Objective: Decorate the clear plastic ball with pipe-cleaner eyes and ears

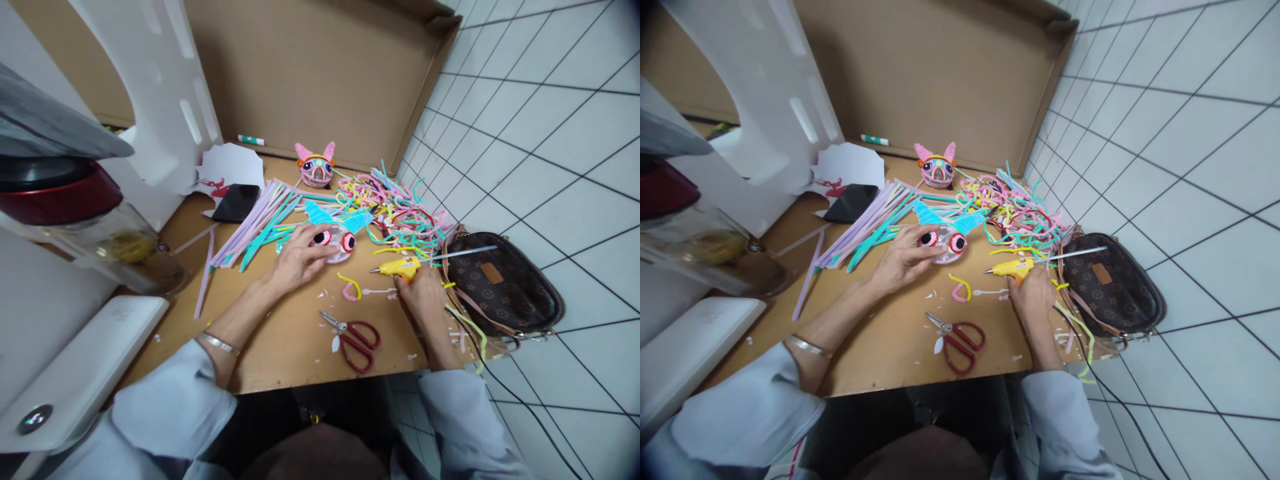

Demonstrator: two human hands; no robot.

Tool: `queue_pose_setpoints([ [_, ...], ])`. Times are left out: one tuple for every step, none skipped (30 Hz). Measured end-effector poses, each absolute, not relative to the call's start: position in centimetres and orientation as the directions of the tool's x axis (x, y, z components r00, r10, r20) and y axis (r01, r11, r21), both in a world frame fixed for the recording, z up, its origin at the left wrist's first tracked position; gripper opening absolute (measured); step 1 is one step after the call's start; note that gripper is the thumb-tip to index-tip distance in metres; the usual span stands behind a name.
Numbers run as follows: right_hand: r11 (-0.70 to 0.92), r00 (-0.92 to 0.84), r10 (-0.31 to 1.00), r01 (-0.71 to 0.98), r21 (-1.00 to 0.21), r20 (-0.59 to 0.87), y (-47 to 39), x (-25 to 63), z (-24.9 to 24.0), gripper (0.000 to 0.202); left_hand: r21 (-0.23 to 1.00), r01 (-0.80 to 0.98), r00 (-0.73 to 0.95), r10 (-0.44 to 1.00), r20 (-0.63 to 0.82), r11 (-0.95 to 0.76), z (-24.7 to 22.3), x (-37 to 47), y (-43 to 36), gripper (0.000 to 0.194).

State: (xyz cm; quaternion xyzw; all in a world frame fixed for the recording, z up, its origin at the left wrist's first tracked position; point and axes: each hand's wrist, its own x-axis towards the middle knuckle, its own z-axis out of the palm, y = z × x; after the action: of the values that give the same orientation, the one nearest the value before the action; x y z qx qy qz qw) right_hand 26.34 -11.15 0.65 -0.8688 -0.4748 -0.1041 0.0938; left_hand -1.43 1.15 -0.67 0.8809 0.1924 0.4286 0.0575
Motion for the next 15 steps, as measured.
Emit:
queue_pose_setpoints([
  [-0.526,0.508,0.808,0.850,-0.026,0.298,-11.4,26.0,1.0,0.046,0.272,0.294,0.555,0.395,0.732,-0.916,-0.7,-1.4,1.2,0.037],
  [-0.505,0.476,0.813,0.863,-0.002,0.336,-11.5,25.6,1.5,0.045,0.276,0.298,0.550,0.401,0.733,-0.914,-0.8,-1.4,1.3,0.037],
  [-0.454,0.422,0.824,0.891,-0.005,0.377,-11.6,25.2,2.1,0.042,0.277,0.300,0.544,0.402,0.736,-0.913,-0.9,-1.3,1.3,0.037],
  [-0.373,0.357,0.840,0.927,-0.042,0.408,-11.5,24.7,2.9,0.037,0.274,0.300,0.538,0.400,0.742,-0.914,-0.9,-1.3,1.3,0.036],
  [-0.262,0.289,0.853,0.957,-0.122,0.434,-11.2,24.1,3.7,0.030,0.270,0.301,0.533,0.396,0.748,-0.915,-0.9,-1.2,1.4,0.036],
  [-0.131,0.232,0.860,0.961,-0.242,0.454,-10.6,23.5,4.6,0.026,0.267,0.302,0.530,0.394,0.751,-0.915,-0.9,-1.2,1.4,0.035],
  [-0.003,0.195,0.858,0.928,-0.373,0.476,-9.8,22.8,5.5,0.027,0.266,0.303,0.531,0.394,0.750,-0.915,-0.9,-1.2,1.3,0.035],
  [0.091,0.189,0.846,0.870,-0.484,0.499,-8.7,22.1,6.2,0.028,0.269,0.304,0.534,0.397,0.746,-0.914,-0.8,-1.2,1.3,0.035],
  [0.149,0.200,0.842,0.806,-0.572,0.501,-7.5,21.4,6.7,0.032,0.274,0.306,0.537,0.403,0.741,-0.912,-0.8,-1.2,1.3,0.035],
  [0.170,0.219,0.850,0.748,-0.642,0.480,-6.2,20.8,7.0,0.036,0.280,0.309,0.539,0.410,0.735,-0.909,-0.7,-1.3,1.2,0.035],
  [0.162,0.238,0.867,0.697,-0.698,0.438,-5.0,20.2,7.0,0.040,0.286,0.311,0.539,0.416,0.732,-0.906,-0.7,-1.3,1.2,0.034],
  [0.126,0.258,0.890,0.654,-0.746,0.377,-3.9,19.8,6.7,0.043,0.289,0.311,0.539,0.418,0.731,-0.906,-0.7,-1.3,1.2,0.034],
  [0.085,0.272,0.910,0.617,-0.783,0.313,-3.0,19.4,6.3,0.047,0.289,0.308,0.537,0.416,0.733,-0.906,-0.7,-1.4,1.2,0.033],
  [0.065,0.289,0.915,0.579,-0.813,0.280,-2.3,19.1,5.6,0.050,0.288,0.304,0.536,0.413,0.736,-0.908,-0.7,-1.4,1.2,0.033],
  [0.063,0.305,0.915,0.539,-0.840,0.264,-1.8,19.0,5.0,0.052,0.288,0.301,0.535,0.410,0.739,-0.909,-0.8,-1.4,1.3,0.032],
])
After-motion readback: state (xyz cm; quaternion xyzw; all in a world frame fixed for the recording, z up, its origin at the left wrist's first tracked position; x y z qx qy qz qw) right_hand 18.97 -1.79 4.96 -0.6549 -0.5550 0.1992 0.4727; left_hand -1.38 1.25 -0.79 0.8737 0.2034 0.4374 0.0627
